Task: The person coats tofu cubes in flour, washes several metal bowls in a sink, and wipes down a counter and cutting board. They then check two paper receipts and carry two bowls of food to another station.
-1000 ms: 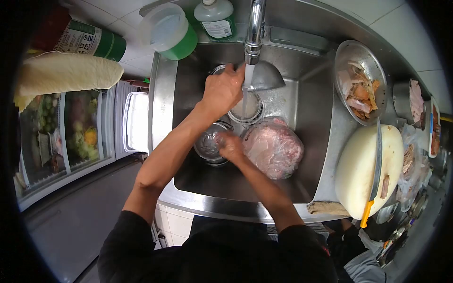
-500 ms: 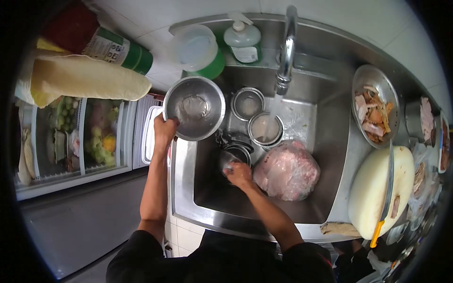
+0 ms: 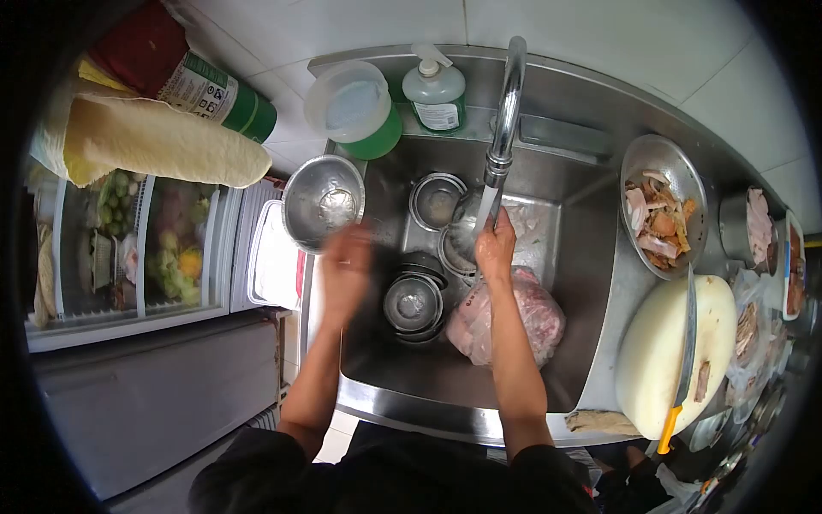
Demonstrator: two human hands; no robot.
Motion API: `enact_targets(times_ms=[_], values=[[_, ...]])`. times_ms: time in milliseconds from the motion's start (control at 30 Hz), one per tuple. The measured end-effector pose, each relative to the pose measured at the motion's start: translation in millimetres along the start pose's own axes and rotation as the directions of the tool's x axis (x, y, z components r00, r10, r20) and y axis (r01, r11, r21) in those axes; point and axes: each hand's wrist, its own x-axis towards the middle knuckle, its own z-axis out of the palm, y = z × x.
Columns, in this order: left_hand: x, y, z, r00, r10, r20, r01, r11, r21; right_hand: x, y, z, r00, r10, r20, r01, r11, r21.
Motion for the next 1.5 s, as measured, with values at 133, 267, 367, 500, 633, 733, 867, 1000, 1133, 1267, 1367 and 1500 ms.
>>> enact_targets(times_ms=[133, 267, 367, 500, 633, 733, 867, 1000, 1133, 1267, 1367, 1500], values=[[4.7, 17.1, 119.7, 0.848, 0.453, 0.276, -0.523, 0.803, 0.286, -33.9, -17.0, -2.5, 0.981, -0.138, -0.134, 0.141, 0.99, 0.017], [48.9, -3.2, 158.3, 0.815, -0.064, 0.576, 0.263, 0.926, -0.27, -34.3, -31.4, -31.0, 0.995, 0.062, -0.081, -0.036, 0.958, 0.285], [50.7, 41.5, 155.3, 0.84, -0.122, 0.528, 0.134, 0.991, 0.017, -21.0, -32.4, -34.2, 0.993, 0.04, -0.108, -0.014, 0.974, 0.227], [51.3, 7.6, 166.5, 0.829, 0.077, 0.554, 0.222, 0.864, -0.451, -14.4, -42.4, -43.7, 0.995, 0.076, -0.067, -0.049, 0.943, 0.33], [20.9, -4.9, 166.6, 0.543, -0.268, 0.796, 0.831, 0.036, -0.554, -10.3, -38.0, -27.6, 0.998, -0.03, -0.058, 0.043, 0.968, 0.246], [2.6, 21.6, 149.4, 0.673, -0.369, 0.641, 0.734, 0.435, -0.522, -25.9, -18.4, -20.3, 0.963, -0.088, 0.257, 0.174, 0.925, -0.338], [28.7, -24.8, 129.6, 0.511, -0.47, 0.72, 0.849, 0.404, -0.34, -33.9, -25.1, -34.7, 0.767, -0.282, 0.576, 0.567, 0.718, -0.403], [27.8, 5.3, 116.3, 0.499, -0.408, 0.764, 0.768, 0.616, -0.172, -8.6, -21.5, -29.5, 0.833, -0.083, 0.547, 0.493, 0.559, -0.666], [49.6, 26.1, 118.2, 0.763, -0.325, 0.559, 0.265, 0.946, 0.189, -4.0, 17.2, -15.4, 0.719, -0.338, 0.607, 0.571, 0.785, -0.24], [39.6, 48.3, 97.0, 0.89, 0.1, 0.445, -0.339, 0.797, 0.5, -10.8, 21.2, -42.2, 0.751, -0.262, 0.606, 0.658, 0.365, -0.658], [30.1, 79.8, 62.7, 0.896, 0.072, 0.438, -0.346, 0.73, 0.589, -61.6, 46.8, -14.4, 0.846, -0.475, 0.241, 0.505, 0.572, -0.647], [47.9, 43.8, -7.0, 0.912, 0.408, 0.051, -0.387, 0.809, 0.442, -138.8, 134.1, 40.8, 0.821, 0.0, 0.57, 0.321, 0.826, -0.463]])
